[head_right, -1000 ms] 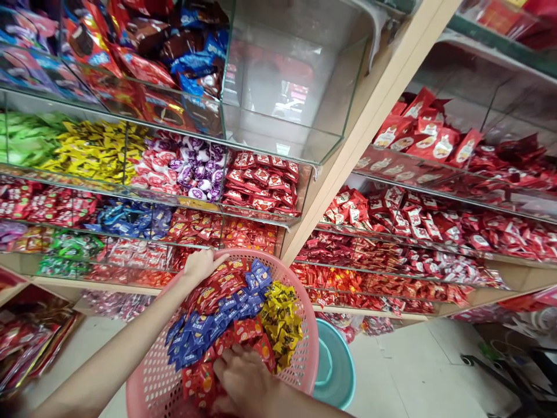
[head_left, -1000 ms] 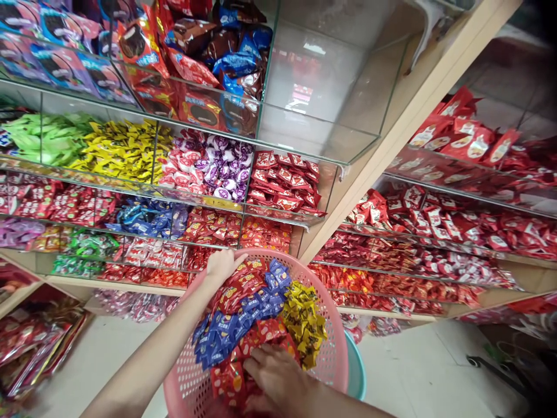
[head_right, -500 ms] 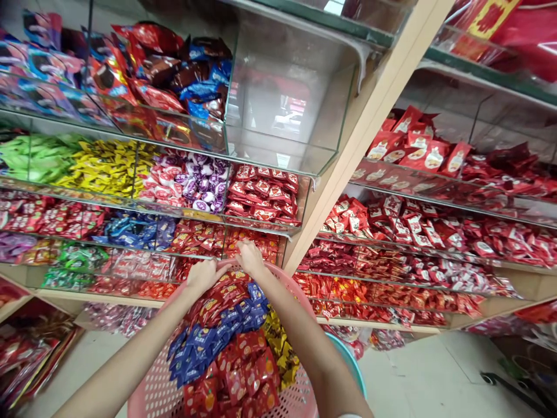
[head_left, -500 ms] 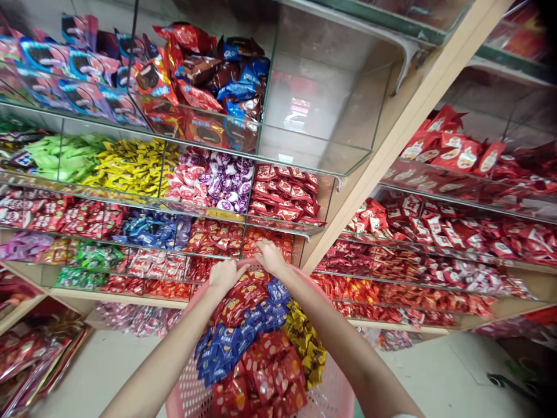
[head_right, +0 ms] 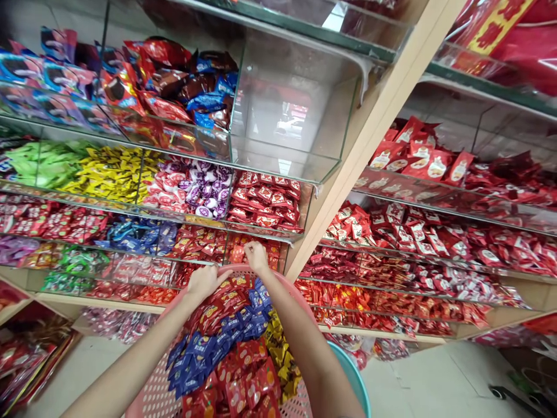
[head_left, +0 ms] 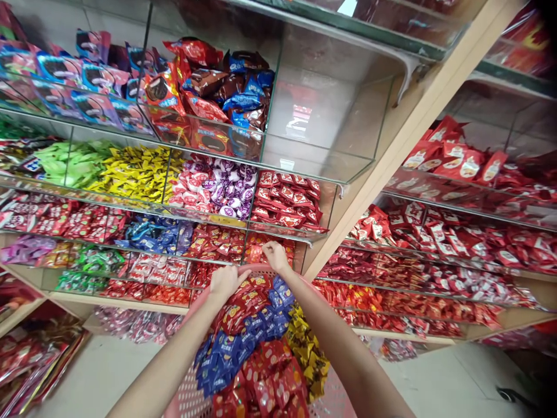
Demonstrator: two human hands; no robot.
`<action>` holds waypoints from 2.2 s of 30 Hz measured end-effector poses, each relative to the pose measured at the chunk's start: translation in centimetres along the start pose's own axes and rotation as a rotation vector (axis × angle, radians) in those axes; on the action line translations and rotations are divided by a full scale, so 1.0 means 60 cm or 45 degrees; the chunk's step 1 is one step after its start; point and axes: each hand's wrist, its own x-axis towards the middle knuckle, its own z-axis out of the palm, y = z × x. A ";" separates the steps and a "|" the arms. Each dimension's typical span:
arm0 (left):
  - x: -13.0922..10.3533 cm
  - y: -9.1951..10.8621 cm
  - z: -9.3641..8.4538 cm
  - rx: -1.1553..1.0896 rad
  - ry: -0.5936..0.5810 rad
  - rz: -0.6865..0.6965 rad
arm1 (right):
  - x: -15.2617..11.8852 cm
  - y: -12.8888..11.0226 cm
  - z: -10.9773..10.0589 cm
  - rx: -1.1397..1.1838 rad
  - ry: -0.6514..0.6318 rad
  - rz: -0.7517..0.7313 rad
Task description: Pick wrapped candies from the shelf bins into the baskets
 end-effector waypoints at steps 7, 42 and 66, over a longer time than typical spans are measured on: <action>-0.001 0.001 0.000 0.005 0.024 0.003 | -0.032 0.005 -0.026 0.839 0.205 0.198; 0.001 0.003 -0.008 0.003 -0.027 0.005 | -0.201 -0.047 -0.047 1.124 -0.748 0.671; 0.003 0.003 -0.004 0.004 -0.047 -0.015 | -0.266 -0.055 0.011 -0.467 -1.400 -0.153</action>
